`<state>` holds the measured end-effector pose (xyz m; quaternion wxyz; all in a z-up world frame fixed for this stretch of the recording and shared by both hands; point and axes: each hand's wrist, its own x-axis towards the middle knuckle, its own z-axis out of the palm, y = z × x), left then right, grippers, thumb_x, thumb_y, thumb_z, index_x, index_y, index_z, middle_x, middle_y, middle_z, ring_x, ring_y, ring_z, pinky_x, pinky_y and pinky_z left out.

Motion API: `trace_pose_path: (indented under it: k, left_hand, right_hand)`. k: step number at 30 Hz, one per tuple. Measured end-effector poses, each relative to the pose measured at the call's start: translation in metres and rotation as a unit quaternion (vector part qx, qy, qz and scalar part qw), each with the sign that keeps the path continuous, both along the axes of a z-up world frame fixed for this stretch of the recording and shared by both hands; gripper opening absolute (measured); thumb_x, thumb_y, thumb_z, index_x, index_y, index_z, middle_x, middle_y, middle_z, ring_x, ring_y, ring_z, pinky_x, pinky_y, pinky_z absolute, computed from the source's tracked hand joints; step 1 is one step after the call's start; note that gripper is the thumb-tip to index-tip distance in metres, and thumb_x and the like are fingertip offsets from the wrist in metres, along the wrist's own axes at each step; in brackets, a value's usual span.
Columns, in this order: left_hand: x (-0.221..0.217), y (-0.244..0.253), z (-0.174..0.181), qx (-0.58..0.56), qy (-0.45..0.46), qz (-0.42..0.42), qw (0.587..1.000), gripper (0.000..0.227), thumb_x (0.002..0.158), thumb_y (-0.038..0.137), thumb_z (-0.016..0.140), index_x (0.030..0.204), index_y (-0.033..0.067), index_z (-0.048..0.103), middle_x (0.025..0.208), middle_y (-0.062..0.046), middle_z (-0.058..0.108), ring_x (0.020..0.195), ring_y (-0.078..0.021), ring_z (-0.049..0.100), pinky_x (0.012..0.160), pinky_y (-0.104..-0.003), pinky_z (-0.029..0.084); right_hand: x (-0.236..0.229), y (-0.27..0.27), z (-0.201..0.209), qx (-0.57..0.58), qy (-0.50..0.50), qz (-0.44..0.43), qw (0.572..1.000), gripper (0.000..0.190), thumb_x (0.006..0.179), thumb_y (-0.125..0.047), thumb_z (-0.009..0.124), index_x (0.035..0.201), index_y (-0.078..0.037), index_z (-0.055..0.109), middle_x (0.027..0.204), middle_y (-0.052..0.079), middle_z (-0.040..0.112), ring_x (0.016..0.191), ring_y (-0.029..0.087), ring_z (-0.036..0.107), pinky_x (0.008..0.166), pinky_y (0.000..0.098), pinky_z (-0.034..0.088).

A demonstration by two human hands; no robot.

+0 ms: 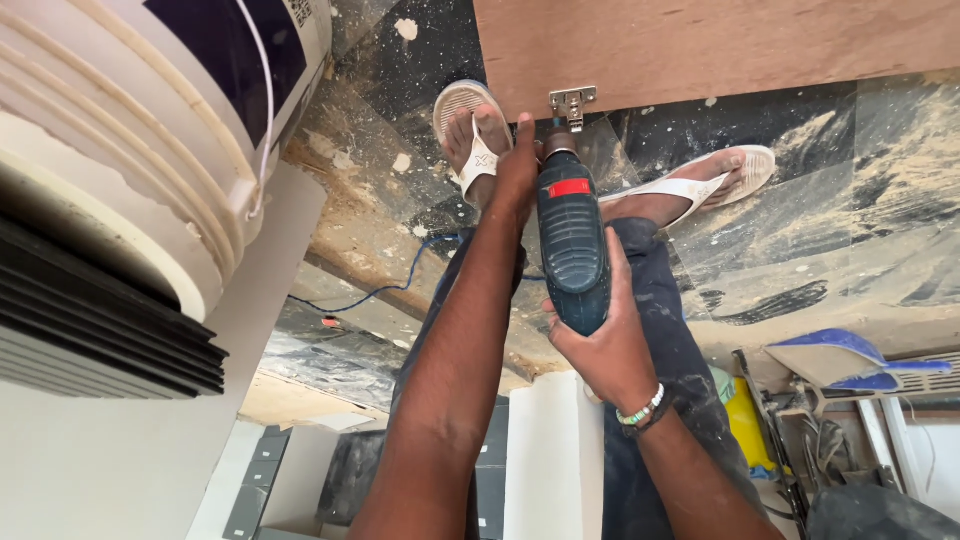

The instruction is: Fitting and marking positions for cabinet hinges on a wooden panel.

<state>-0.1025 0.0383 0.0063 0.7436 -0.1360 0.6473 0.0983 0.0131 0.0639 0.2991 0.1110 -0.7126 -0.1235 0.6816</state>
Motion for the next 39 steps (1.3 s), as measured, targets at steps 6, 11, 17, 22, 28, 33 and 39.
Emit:
trace_pose_path:
  k: [6, 11, 17, 22, 28, 33, 39]
  left_hand:
    - [0.008, 0.02, -0.043, 0.045, 0.096, -0.127, 0.986, 0.05, 0.094, 0.05, 0.06, 0.089, 0.0024, 0.074, 0.072, -0.004, 0.067, 0.056, -0.0151, 0.057, 0.049, -0.031, 0.043]
    - [0.011, 0.025, -0.067, 0.041, 0.086, -0.161, 0.982, 0.043, 0.093, 0.043, 0.067, 0.082, 0.0014, 0.075, 0.07, -0.005, 0.07, 0.055, -0.0154, 0.059, 0.048, -0.031, 0.048]
    - [0.004, 0.02, -0.075, 0.011, 0.013, -0.119, 0.993, 0.026, 0.094, 0.03, 0.065, 0.081, 0.0086, 0.073, 0.068, 0.0, 0.068, 0.054, -0.0106, 0.056, 0.046, -0.028, 0.042]
    - [-0.014, 0.023, -0.026, -0.034, 0.044, -0.097, 0.994, 0.023, 0.098, 0.025, 0.061, 0.088, 0.0082, 0.071, 0.07, 0.0, 0.07, 0.052, -0.0088, 0.058, 0.048, -0.023, 0.047]
    - [-0.061, 0.008, 0.038, 0.071, 0.075, -0.231, 0.967, 0.021, 0.094, 0.017, 0.067, 0.077, 0.0043, 0.069, 0.066, -0.003, 0.065, 0.051, -0.0123, 0.057, 0.047, -0.026, 0.045]
    - [-0.079, -0.005, 0.093, 0.228, 0.108, -0.374, 0.892, 0.027, 0.096, 0.019, 0.056, 0.078, 0.0037, 0.068, 0.07, -0.008, 0.066, 0.056, -0.0159, 0.061, 0.053, -0.033, 0.046]
    - [0.037, -0.022, 0.178, 0.384, 0.132, -0.531, 0.743, 0.043, 0.108, 0.03, 0.05, 0.082, 0.0018, 0.07, 0.071, -0.01, 0.065, 0.061, -0.0171, 0.061, 0.06, -0.032, 0.046]
  right_hand:
    - [0.008, -0.009, -0.005, 0.014, -0.003, 0.007, 1.0, 0.106, 0.076, 0.008, 0.065, 0.164, -0.009, 0.01, 0.117, 0.01, 0.065, 0.095, 0.014, 0.072, 0.086, 0.0306, 0.06]
    - [0.015, -0.009, -0.003, 0.036, -0.005, 0.016, 0.999, 0.105, 0.074, 0.009, 0.066, 0.164, -0.008, 0.014, 0.121, 0.011, 0.064, 0.098, 0.013, 0.069, 0.089, 0.0282, 0.057]
    - [0.023, -0.015, 0.016, 0.017, 0.009, 0.008, 1.0, 0.107, 0.072, 0.009, 0.066, 0.163, -0.01, 0.014, 0.12, 0.01, 0.065, 0.098, 0.014, 0.07, 0.088, 0.028, 0.057]
    - [0.03, -0.032, 0.073, 0.011, 0.02, -0.044, 0.999, 0.107, 0.07, 0.012, 0.064, 0.163, -0.01, 0.016, 0.119, 0.011, 0.066, 0.098, 0.016, 0.072, 0.086, 0.0304, 0.059]
    - [0.075, -0.066, 0.166, -0.024, 0.049, -0.106, 0.993, 0.108, 0.07, 0.014, 0.063, 0.163, -0.013, 0.015, 0.104, 0.014, 0.073, 0.087, 0.017, 0.074, 0.075, 0.0316, 0.062]
    - [0.143, -0.118, 0.197, 0.02, 0.035, -0.175, 0.984, 0.09, 0.072, 0.013, 0.066, 0.152, -0.007, 0.03, 0.105, 0.017, 0.072, 0.087, 0.019, 0.074, 0.078, 0.0329, 0.062]
    - [0.237, -0.159, 0.223, 0.013, -0.009, -0.291, 0.957, 0.071, 0.075, 0.011, 0.067, 0.14, -0.004, 0.042, 0.106, 0.02, 0.072, 0.088, 0.022, 0.073, 0.075, 0.0346, 0.061]
